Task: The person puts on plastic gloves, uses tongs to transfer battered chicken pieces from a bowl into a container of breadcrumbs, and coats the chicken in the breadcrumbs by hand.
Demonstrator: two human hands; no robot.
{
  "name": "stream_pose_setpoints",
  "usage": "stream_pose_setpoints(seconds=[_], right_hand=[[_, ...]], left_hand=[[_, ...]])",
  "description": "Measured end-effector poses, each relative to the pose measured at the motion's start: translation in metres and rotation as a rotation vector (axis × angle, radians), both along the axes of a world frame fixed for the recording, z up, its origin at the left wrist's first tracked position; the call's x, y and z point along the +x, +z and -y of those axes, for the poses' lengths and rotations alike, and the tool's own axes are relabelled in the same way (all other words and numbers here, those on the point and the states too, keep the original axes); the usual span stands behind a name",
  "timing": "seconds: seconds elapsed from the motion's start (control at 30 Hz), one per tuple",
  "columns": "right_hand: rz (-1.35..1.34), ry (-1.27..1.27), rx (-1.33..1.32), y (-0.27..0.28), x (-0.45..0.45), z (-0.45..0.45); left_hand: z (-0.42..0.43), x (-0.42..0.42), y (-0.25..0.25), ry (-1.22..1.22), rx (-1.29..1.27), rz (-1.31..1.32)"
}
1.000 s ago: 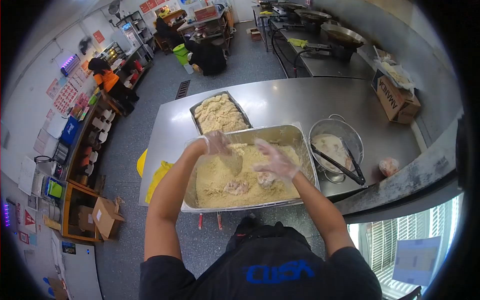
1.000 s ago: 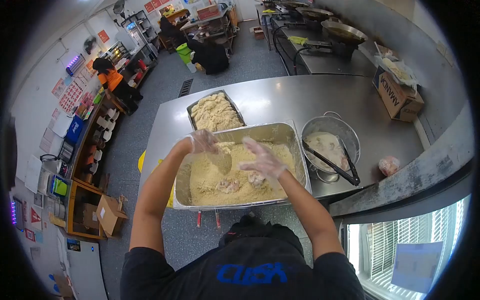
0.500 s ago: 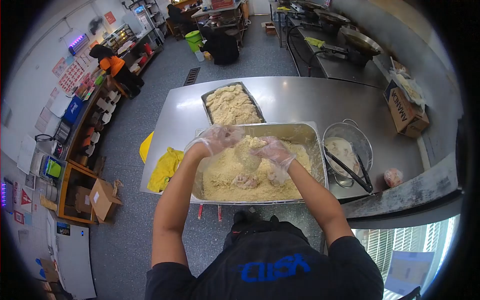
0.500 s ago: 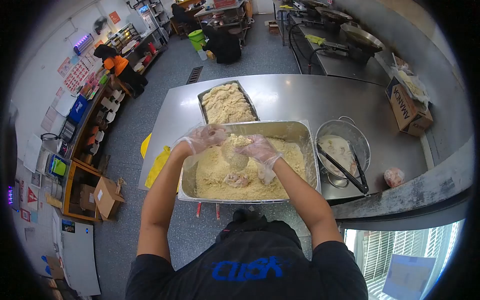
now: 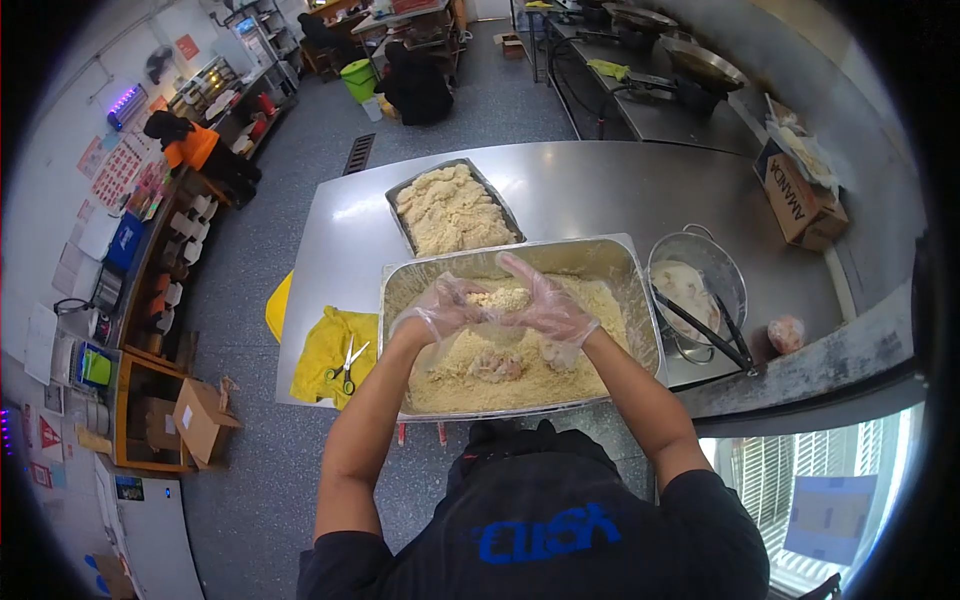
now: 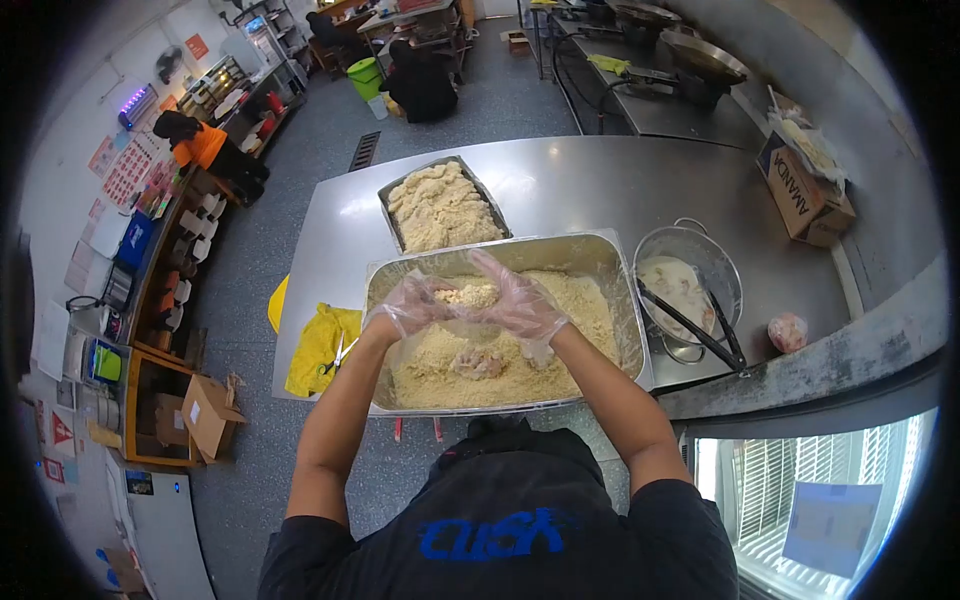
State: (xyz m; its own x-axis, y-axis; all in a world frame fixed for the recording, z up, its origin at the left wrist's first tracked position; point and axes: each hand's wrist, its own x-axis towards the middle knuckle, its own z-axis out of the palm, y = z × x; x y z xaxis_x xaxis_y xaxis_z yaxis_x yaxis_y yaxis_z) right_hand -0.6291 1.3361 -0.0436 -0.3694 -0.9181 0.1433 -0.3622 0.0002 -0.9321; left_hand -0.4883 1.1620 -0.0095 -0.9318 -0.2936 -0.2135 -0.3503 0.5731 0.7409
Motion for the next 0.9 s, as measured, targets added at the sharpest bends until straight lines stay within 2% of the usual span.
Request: stream_pose_setpoints(seconds=[0.07, 0.17, 0.27, 0.37, 0.47, 0.57, 0.67, 0.77, 0.83, 0.9], right_hand=[[0.006, 0.038, 0.008, -0.002, -0.001, -0.002], [0.093, 0.114, -0.048, -0.01, -0.005, -0.009], [0.227, 0.076, -0.041, -0.022, -0.011, -0.021], [0.19, 0.072, 0.034, -0.044, -0.026, -0.024], [0.4, 0.169, 0.057, -0.031, -0.017, -0.022], [0.713, 0.247, -0.05, -0.082, -0.016, 0.005], [0.962, 0.333, -0.057, -0.075, -0.002, 0.014], [1.222, 0.281, -0.026, -0.034, 0.018, 0.004], [1.129, 0.238, 0.167, -0.037, 0.015, 0.005], [1.017, 0.216, 0.276, -0.046, 0.008, 0.007]], left_hand=[[-0.01, -0.002, 0.027, -0.016, -0.058, 0.048], [-0.012, -0.007, 0.041, -0.037, -0.209, 0.148], [-0.014, -0.011, 0.051, -0.02, -0.408, 0.123], [-0.009, -0.014, 0.063, -0.068, -0.355, 0.118], [-0.012, -0.014, 0.084, -0.004, -0.26, 0.184], [-0.006, -0.012, 0.09, -0.007, -0.117, 0.053], [0.01, -0.01, 0.059, 0.14, -0.001, -0.104], [0.011, 0.005, 0.036, 0.302, 0.441, -0.086], [0.022, 0.017, -0.01, 0.25, 0.431, -0.194], [0.011, 0.029, -0.019, 0.359, 0.618, -0.149]])
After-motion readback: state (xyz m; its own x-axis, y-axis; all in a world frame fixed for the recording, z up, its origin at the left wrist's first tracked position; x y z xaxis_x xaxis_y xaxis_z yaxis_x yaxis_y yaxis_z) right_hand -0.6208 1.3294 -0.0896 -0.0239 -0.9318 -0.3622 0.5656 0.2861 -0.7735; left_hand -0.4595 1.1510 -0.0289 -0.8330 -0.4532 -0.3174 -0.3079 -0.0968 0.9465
